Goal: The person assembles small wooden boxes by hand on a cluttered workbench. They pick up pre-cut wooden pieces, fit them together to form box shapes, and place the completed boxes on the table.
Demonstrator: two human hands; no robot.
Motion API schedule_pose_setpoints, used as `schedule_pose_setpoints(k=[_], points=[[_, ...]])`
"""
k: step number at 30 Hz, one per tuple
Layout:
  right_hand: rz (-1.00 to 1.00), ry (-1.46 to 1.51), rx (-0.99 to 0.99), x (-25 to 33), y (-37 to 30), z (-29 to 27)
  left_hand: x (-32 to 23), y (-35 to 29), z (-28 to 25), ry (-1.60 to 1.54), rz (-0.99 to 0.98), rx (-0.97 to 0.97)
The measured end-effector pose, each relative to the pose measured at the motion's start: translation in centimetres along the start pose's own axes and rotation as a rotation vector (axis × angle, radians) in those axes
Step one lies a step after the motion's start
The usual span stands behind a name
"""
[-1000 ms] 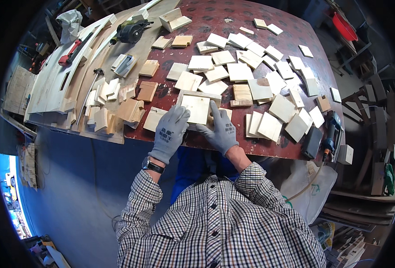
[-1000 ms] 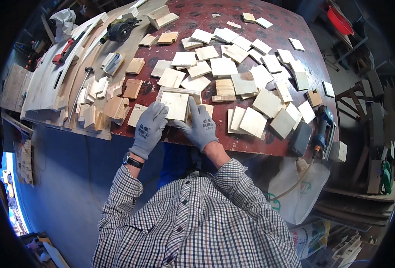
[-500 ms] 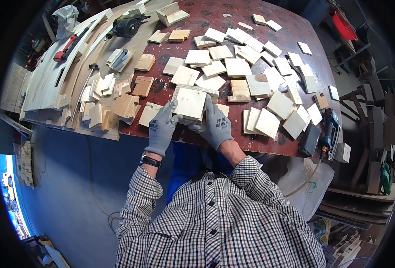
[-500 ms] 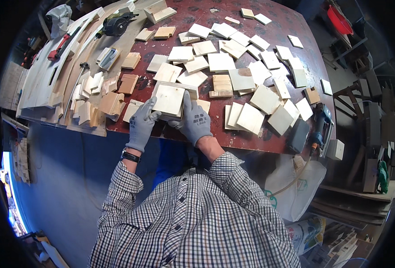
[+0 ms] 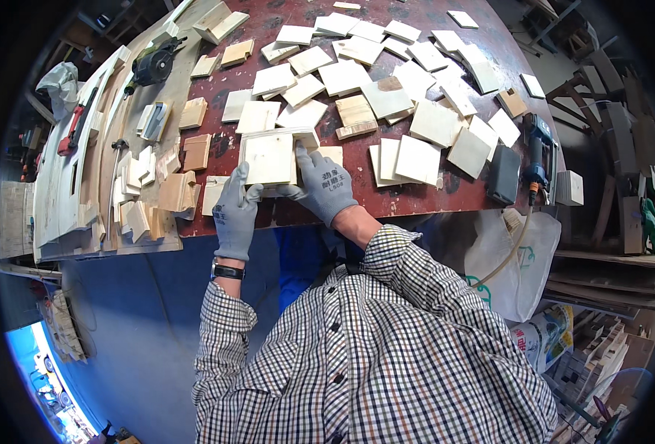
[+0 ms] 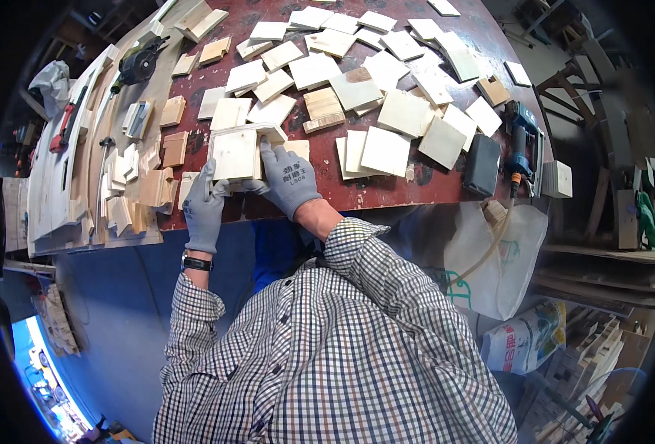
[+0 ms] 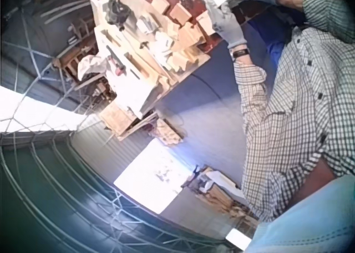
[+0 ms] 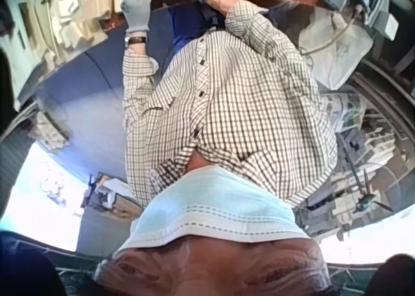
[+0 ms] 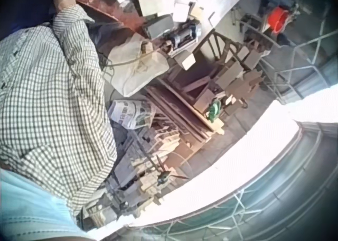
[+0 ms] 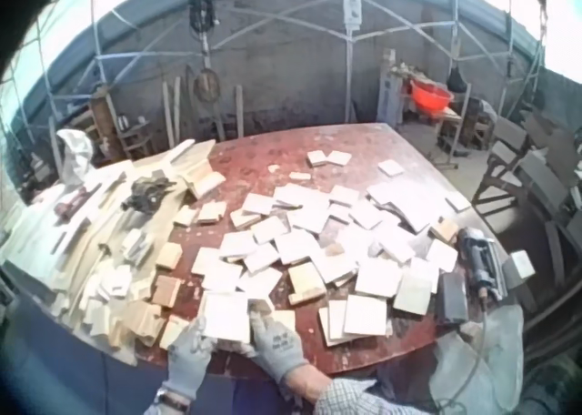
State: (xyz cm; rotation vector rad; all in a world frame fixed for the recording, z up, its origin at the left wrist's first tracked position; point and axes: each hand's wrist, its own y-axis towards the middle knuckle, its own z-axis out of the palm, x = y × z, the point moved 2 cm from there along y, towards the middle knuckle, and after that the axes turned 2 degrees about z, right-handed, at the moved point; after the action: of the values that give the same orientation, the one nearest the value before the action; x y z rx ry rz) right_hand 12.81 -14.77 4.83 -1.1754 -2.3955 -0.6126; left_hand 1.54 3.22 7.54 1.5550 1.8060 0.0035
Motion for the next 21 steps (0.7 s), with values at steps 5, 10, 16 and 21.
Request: schedule_pose_setpoints(k=[5,10,16,21], points=[[-0.169,-0.064,-0.145,-0.7,-1.3,1.6,-0.2,-0.4,-0.5,-0.021,-0.051,0.030],[-0.247,0.041,-0.196,-1.4,-1.4,1.4,-0.1,-0.3,-0.2,-0.079,-0.102,0.051],[-0.094,0.219,-0.109,-1.0,-1.3,0.4,-1.2,-0.4,-0.6,0.095,-0.009,0.068],[-0.106,0.093,-0.146,-0.3,-1.5,0.8,0.0,-0.1,0.2,0.061,-0.110,0.074]])
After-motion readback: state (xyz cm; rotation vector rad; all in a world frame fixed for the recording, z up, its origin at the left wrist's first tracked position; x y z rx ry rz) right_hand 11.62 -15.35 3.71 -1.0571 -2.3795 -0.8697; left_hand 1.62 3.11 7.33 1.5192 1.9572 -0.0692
